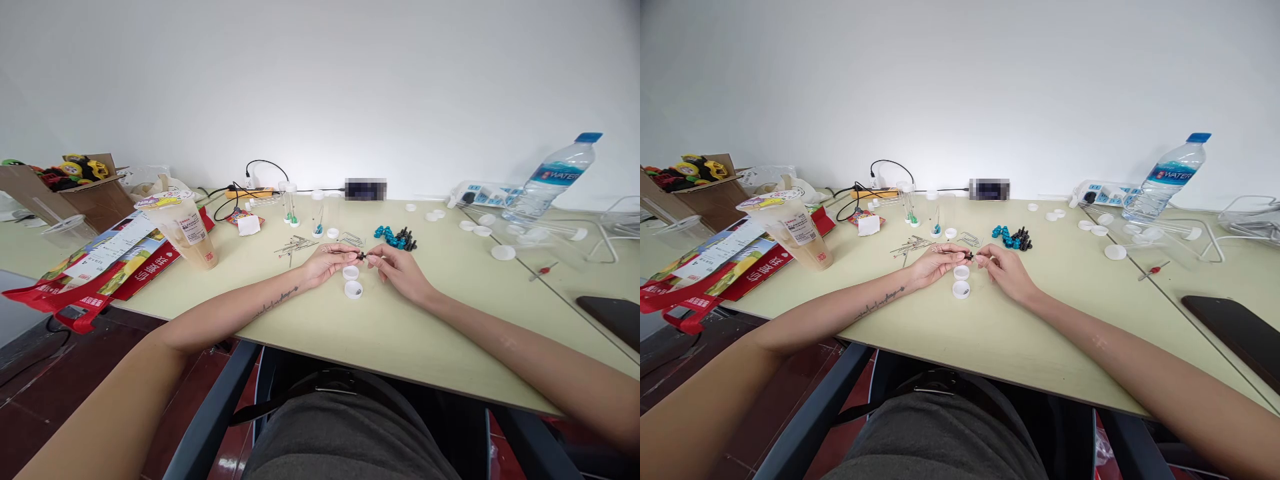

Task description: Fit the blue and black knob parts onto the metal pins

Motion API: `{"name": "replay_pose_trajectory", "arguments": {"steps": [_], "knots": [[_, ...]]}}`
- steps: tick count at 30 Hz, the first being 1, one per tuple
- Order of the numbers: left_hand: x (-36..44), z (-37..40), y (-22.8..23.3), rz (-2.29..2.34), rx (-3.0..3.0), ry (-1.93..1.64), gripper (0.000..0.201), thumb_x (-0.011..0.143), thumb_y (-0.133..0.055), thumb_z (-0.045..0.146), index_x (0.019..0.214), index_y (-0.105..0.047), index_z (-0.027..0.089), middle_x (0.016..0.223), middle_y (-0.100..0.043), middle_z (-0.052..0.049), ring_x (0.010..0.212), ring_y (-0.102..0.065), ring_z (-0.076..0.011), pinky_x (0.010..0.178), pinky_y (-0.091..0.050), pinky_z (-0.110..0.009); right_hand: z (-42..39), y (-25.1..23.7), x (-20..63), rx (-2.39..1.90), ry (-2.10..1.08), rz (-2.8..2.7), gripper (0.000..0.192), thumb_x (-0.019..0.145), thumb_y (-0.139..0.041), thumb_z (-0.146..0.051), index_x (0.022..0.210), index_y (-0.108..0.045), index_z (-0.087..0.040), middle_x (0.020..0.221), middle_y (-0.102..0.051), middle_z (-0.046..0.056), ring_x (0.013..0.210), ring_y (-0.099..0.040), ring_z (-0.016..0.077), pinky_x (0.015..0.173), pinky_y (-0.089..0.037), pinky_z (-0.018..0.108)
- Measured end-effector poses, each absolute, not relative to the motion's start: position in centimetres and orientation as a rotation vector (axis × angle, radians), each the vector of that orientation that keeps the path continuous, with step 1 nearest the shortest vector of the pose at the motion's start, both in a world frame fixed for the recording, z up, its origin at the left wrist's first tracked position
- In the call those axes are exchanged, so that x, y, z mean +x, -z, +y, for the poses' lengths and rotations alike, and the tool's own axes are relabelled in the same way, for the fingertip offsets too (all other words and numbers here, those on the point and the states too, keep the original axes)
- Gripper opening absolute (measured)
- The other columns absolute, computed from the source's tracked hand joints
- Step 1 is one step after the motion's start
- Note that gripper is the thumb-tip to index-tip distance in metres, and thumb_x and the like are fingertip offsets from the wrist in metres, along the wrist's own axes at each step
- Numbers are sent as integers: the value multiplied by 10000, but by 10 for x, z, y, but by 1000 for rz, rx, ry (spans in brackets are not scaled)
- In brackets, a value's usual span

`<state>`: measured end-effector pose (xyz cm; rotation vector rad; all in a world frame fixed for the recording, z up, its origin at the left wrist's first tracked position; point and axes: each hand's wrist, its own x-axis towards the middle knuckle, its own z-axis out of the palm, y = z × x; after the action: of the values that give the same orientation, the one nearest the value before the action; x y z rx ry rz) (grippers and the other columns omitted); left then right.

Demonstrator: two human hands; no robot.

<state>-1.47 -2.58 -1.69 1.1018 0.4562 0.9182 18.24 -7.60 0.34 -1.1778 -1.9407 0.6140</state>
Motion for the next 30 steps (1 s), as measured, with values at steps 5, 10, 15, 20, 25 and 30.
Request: {"name": "replay_pose_trajectory", "arguments": {"steps": [5,10,15,20,25,30], "knots": [[-15,-27,16,447,1113,-904,226,657,-742,152,871,-687,108,894,-685,-61,891,-666,-208,921,-460,-346,-75,-4,183,-1203,-577,-2002,435,931,-339,-477,701,-573,-191,522,-508,-21,507,-493,131,599,-383,283],[-15,-27,16,468,1113,-909,234,655,-743,155,876,-683,110,902,-688,-63,884,-667,-201,926,-460,-352,-72,-1,185,-1204,-612,-2012,480,931,-313,-505,691,-576,-184,562,-560,-9,518,-511,136,602,-382,284],[-15,-26,17,451,1110,-907,233,652,-744,157,873,-686,113,907,-688,-56,886,-667,-202,906,-471,-328,-74,-4,184,-1210,-602,-2016,458,931,-328,-495,692,-568,-187,530,-534,-22,510,-503,133,595,-373,276],[-15,-26,17,452,1112,-913,236,649,-745,155,873,-686,112,901,-690,-60,879,-668,-198,928,-459,-347,-75,-5,183,-1218,-603,-2022,445,933,-331,-485,697,-567,-190,528,-529,-25,506,-496,130,593,-370,273],[-15,-26,17,458,1116,-907,243,652,-742,158,883,-685,111,899,-690,-67,881,-667,-199,932,-458,-354,-75,-4,183,-1215,-613,-2027,448,935,-322,-483,699,-567,-191,517,-519,-25,511,-502,136,599,-377,276],[-14,-26,17,460,1108,-915,253,647,-745,151,889,-686,108,892,-691,-65,869,-669,-189,931,-461,-343,-74,-1,184,-1175,-650,-2007,477,934,-301,-499,695,-570,-185,601,-586,-3,506,-510,132,594,-389,279]]}}
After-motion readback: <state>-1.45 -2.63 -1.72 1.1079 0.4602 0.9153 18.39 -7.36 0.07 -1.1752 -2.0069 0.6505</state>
